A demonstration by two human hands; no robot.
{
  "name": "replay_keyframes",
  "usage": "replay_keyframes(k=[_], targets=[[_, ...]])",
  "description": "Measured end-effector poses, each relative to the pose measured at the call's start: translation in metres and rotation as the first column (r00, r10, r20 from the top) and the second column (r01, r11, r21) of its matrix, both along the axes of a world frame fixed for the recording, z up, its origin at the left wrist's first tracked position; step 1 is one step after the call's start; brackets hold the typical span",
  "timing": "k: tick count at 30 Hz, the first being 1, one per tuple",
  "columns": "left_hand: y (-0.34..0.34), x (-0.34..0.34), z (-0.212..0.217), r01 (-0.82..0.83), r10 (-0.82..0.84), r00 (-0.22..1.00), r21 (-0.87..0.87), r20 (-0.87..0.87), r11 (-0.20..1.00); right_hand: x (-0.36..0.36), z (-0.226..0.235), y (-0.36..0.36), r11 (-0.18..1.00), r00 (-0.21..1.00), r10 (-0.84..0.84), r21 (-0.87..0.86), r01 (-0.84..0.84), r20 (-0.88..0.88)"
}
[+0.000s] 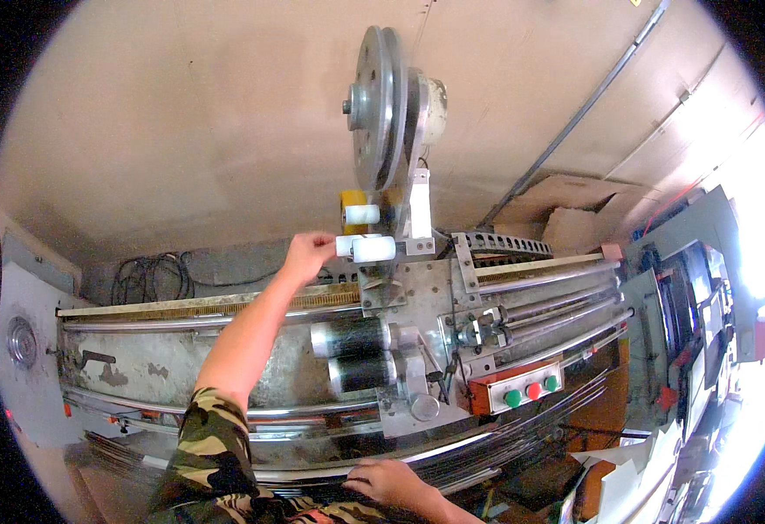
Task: The person operates a metal forming machine, repeatedly inserting long metal rods into the machine and pressing a green button to activate the process. The person removes the processed rods and stacks them on a nearby table.
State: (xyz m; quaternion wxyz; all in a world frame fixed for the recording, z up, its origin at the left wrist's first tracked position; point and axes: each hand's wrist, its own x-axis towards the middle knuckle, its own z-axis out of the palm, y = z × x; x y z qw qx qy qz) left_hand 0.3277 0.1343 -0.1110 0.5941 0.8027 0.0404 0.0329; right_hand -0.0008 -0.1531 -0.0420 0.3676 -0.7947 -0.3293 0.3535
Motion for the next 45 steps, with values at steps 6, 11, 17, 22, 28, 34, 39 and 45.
replay_keyframes(k=[6,11,17,22,28,34,39,45], targets=[[-0.022,0.029,0.015,0.058,-0.057,0.998,0.093,-0.016,0.994,-0.005,-0.004,-0.009,1.0,1.0,0.007,0.02,-0.008,0.029],[-0.042,-0.039,-0.058,0.048,-0.175,0.966,-0.537,-0.189,0.842,-0.011,0.003,-0.017,0.998,0.993,-0.059,0.042,0.055,0.101],[-0.063,-0.108,-0.037,-0.165,-0.181,0.928,-0.795,-0.325,0.583,-0.022,0.015,-0.023,0.998,0.992,0.009,-0.059,-0.001,0.125],[-0.061,-0.146,-0.022,-0.161,-0.359,0.887,-0.922,-0.291,0.351,-0.023,0.031,-0.028,0.997,0.955,0.034,-0.082,-0.01,0.295],[-0.038,-0.188,-0.047,-0.151,-0.08,0.939,-0.611,-0.334,0.777,-0.002,0.032,-0.07,0.976,0.917,0.1,-0.217,-0.015,0.386],[-0.029,-0.222,0.038,0.012,-0.008,0.937,0.009,-0.348,1.0,0.043,0.044,-0.09,0.988,0.832,0.011,-0.132,0.074,0.554],[-0.044,-0.208,0.095,0.092,0.0,0.926,0.226,-0.377,0.97,0.093,0.071,-0.097,0.987,0.8,-0.111,-0.029,0.158,0.59],[-0.12,-0.177,0.122,0.092,-0.032,0.936,0.155,-0.351,0.984,0.158,0.069,-0.097,0.967,0.814,-0.199,-0.027,0.254,0.545]])
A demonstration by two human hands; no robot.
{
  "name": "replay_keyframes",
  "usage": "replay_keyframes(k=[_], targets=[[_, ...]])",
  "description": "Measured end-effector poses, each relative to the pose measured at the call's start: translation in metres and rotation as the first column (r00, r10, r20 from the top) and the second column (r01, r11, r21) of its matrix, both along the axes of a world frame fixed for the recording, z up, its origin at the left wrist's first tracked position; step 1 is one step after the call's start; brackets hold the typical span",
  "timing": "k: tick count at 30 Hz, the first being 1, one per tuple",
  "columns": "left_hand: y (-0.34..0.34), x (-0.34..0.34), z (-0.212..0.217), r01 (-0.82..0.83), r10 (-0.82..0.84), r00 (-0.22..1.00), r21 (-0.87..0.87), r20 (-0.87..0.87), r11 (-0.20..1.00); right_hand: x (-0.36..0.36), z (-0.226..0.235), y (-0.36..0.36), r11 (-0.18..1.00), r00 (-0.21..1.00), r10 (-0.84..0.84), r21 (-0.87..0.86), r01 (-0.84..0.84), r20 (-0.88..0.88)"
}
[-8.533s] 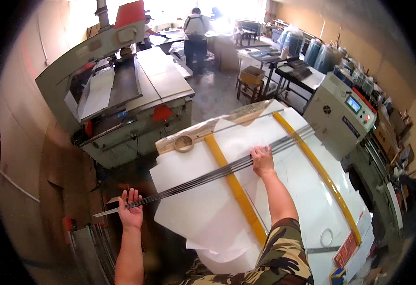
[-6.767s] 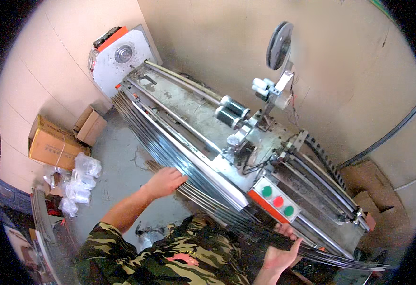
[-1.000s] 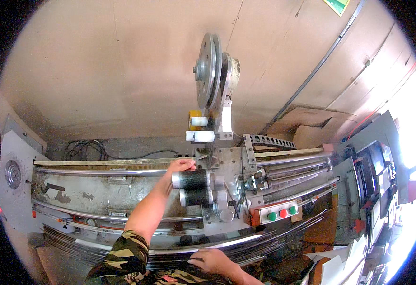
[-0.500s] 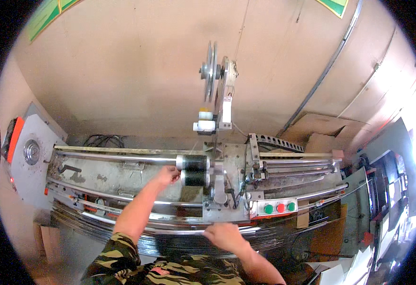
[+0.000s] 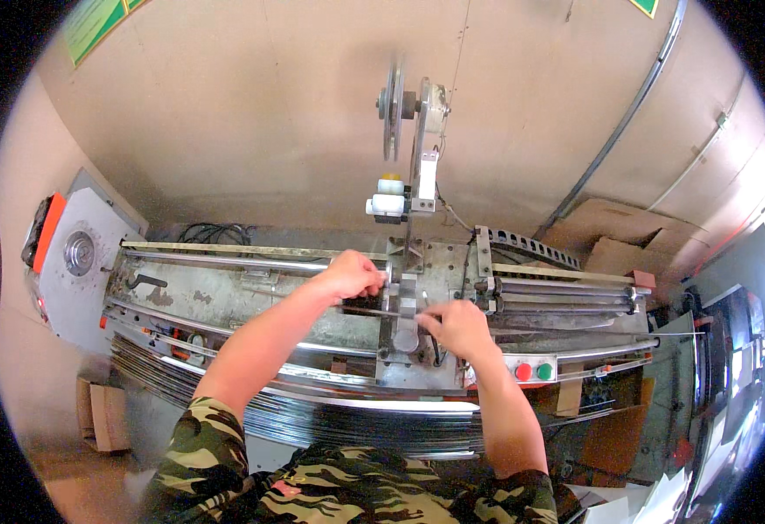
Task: The person operates a metal forming machine, repeatedly inserting long metal rods into the machine and pressing a green button to activate the process. The person removes the processed rods and stacks them on a nearby table.
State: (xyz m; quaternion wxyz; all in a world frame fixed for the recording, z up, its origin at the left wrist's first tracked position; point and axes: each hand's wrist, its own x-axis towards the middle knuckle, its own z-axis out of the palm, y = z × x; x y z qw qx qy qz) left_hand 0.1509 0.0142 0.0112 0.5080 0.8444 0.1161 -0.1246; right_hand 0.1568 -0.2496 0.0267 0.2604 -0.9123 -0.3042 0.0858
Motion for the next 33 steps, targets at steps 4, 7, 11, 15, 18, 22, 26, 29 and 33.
replay_keyframes(k=[4,7,11,15,18,22,26,29,33], targets=[[-0.012,-0.001,0.017,-0.07,0.067,0.995,-0.042,-0.067,0.997,0.025,-0.009,0.005,1.0,0.999,-0.022,-0.009,0.022,-0.027],[0.003,-0.005,0.019,-0.051,0.046,0.995,-0.059,-0.087,0.997,0.037,-0.022,0.01,0.999,0.999,-0.026,0.021,0.026,-0.027],[0.007,-0.011,0.014,-0.047,0.031,0.995,-0.163,-0.096,0.985,0.04,-0.022,0.029,1.0,1.0,0.004,0.016,-0.004,-0.006],[0.003,-0.023,0.007,-0.077,0.076,0.997,-0.102,-0.011,0.992,0.041,-0.027,0.046,0.994,0.997,-0.012,0.108,0.003,0.08],[-0.006,-0.036,0.009,-0.112,0.022,0.962,0.319,0.272,0.941,0.042,-0.031,0.049,0.979,0.987,-0.029,0.202,-0.004,0.159],[-0.02,-0.031,0.02,0.023,-0.364,0.917,0.892,0.161,0.451,0.038,-0.037,0.05,0.954,0.955,-0.074,0.3,-0.017,0.287],[-0.019,-0.03,0.023,-0.052,-0.557,0.781,0.918,0.283,0.394,0.042,-0.046,0.049,0.931,0.908,-0.086,0.358,-0.074,0.411],[-0.003,-0.024,0.016,-0.013,-0.685,0.679,0.937,0.264,0.348,0.047,-0.055,0.049,0.931,0.892,-0.049,0.343,-0.122,0.45],[0.01,-0.02,0.007,0.185,-0.633,0.771,0.924,0.076,0.335,0.051,-0.066,0.053,0.898,0.889,-0.08,0.419,-0.131,0.451]])
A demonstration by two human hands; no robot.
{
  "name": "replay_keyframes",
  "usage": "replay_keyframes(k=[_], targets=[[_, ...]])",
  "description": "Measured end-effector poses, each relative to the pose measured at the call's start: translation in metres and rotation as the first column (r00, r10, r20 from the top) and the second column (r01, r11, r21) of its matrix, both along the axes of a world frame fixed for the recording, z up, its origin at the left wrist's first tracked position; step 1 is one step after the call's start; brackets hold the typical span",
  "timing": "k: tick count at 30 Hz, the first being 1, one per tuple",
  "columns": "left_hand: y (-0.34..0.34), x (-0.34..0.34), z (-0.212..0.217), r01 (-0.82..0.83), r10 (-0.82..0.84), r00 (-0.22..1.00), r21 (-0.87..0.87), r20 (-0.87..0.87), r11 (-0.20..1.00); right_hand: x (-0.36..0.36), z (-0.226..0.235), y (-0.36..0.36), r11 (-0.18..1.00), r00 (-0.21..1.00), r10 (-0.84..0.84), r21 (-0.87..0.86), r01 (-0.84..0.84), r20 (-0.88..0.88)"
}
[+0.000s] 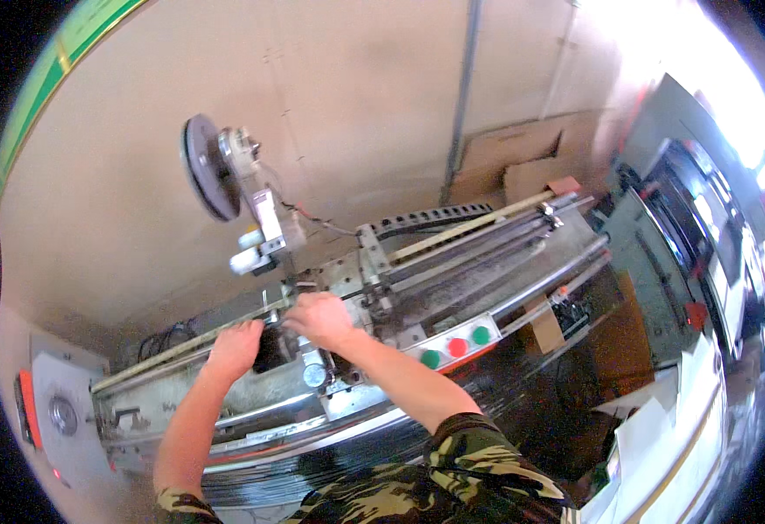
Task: The person operates a metal forming machine, repeatedly inserting long metal rods into the machine and pressing a green button to activate the process. The person removes the processed rods and stacks them on a nearby table.
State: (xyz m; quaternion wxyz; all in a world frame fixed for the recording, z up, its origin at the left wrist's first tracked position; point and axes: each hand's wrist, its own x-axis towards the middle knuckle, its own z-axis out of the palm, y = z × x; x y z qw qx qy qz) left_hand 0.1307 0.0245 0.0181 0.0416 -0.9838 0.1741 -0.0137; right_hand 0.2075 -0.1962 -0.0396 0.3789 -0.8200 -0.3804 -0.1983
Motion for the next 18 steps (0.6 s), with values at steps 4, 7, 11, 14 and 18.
replay_keyframes(k=[4,7,11,14,18], targets=[[-0.003,0.014,0.003,-0.032,-0.004,0.995,-0.369,-0.096,0.929,-0.003,-0.004,-0.01,0.997,0.998,-0.053,0.054,0.051,0.037],[0.006,0.025,-0.007,-0.338,0.103,0.921,-0.639,-0.375,0.691,-0.019,-0.004,-0.029,0.982,0.984,-0.174,0.08,0.17,0.045],[0.022,0.026,-0.019,-0.439,0.06,0.862,-0.682,-0.504,0.585,-0.077,0.005,-0.101,0.898,0.896,-0.441,-0.024,0.44,-0.048],[0.01,0.02,-0.01,-0.229,0.083,0.961,-0.589,-0.264,0.775,-0.119,0.001,-0.16,0.817,0.818,-0.575,-0.039,0.575,0.016],[-0.008,0.015,-0.005,-0.211,0.152,0.977,-0.564,-0.15,0.798,-0.142,-0.043,-0.235,0.704,0.727,-0.682,-0.203,0.681,0.075]])
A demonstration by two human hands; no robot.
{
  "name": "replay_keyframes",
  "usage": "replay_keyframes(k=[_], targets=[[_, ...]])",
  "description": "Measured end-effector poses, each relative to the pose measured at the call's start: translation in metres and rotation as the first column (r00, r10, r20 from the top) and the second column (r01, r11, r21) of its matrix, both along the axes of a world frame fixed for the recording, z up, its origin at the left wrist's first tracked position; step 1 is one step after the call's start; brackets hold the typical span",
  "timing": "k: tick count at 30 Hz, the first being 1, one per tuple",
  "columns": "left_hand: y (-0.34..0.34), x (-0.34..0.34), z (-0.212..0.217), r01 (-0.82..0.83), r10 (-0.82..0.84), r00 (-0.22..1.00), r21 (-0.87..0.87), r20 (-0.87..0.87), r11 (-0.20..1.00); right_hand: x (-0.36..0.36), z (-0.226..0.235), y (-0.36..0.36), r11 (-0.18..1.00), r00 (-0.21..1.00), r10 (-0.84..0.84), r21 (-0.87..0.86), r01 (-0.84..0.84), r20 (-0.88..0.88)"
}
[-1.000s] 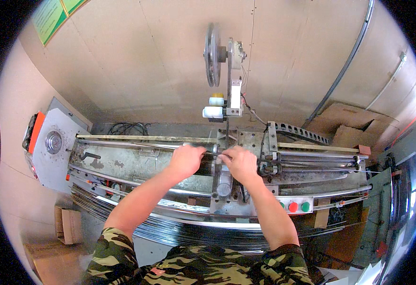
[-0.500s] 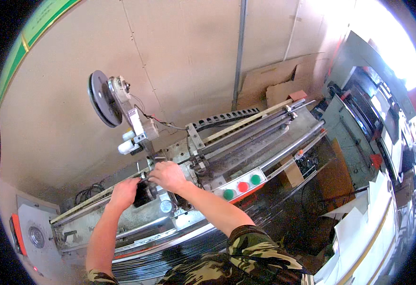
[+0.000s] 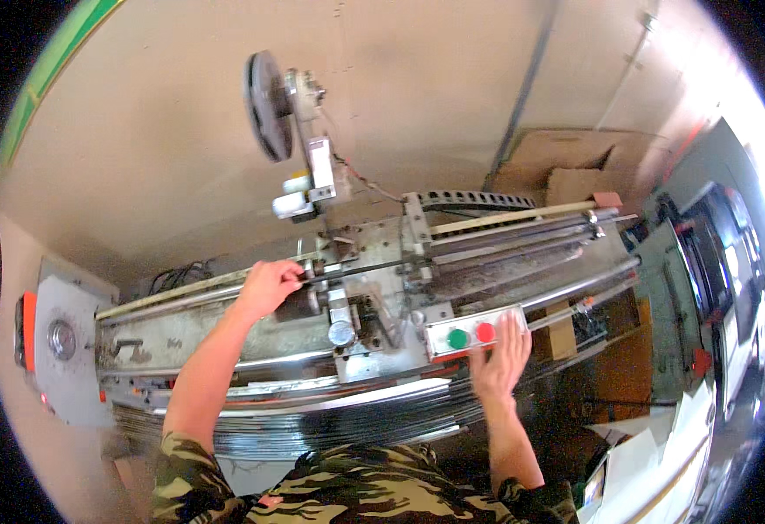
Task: The person operates a metal forming machine, repeatedly inserting long metal rods into the machine and pressing a green button to activate the process. The person removes the processed rods and stacks them on a nearby table.
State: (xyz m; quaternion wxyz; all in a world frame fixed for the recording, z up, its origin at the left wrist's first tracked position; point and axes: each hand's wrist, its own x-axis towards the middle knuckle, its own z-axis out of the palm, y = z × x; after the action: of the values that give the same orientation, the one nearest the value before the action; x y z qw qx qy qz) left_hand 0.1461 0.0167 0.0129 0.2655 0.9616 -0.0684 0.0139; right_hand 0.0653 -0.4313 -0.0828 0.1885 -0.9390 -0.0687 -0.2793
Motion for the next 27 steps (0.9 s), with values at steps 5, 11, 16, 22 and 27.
replay_keyframes(k=[5,11,16,22,27], targets=[[0.0,-0.005,-0.013,-0.146,0.143,0.987,-0.034,-0.077,0.989,0.049,0.053,0.015,0.981,0.956,0.024,0.192,0.034,-0.293],[-0.004,0.028,-0.006,-0.103,0.104,0.98,0.018,-0.168,0.995,0.136,0.083,0.133,0.866,0.866,0.5,0.037,-0.499,-0.02],[0.004,0.025,0.006,-0.139,0.13,0.961,-0.02,-0.245,0.99,0.178,0.059,0.186,0.765,0.613,0.513,-0.004,-0.644,-0.6],[0.016,0.016,0.003,-0.015,0.009,0.984,-0.034,-0.176,0.999,0.172,0.069,0.19,0.771,0.688,0.575,0.012,-0.637,-0.444],[0.004,-0.045,0.001,0.014,-0.05,0.982,0.192,0.183,0.981,0.159,0.048,0.201,0.821,0.795,0.541,-0.033,-0.57,-0.274]])
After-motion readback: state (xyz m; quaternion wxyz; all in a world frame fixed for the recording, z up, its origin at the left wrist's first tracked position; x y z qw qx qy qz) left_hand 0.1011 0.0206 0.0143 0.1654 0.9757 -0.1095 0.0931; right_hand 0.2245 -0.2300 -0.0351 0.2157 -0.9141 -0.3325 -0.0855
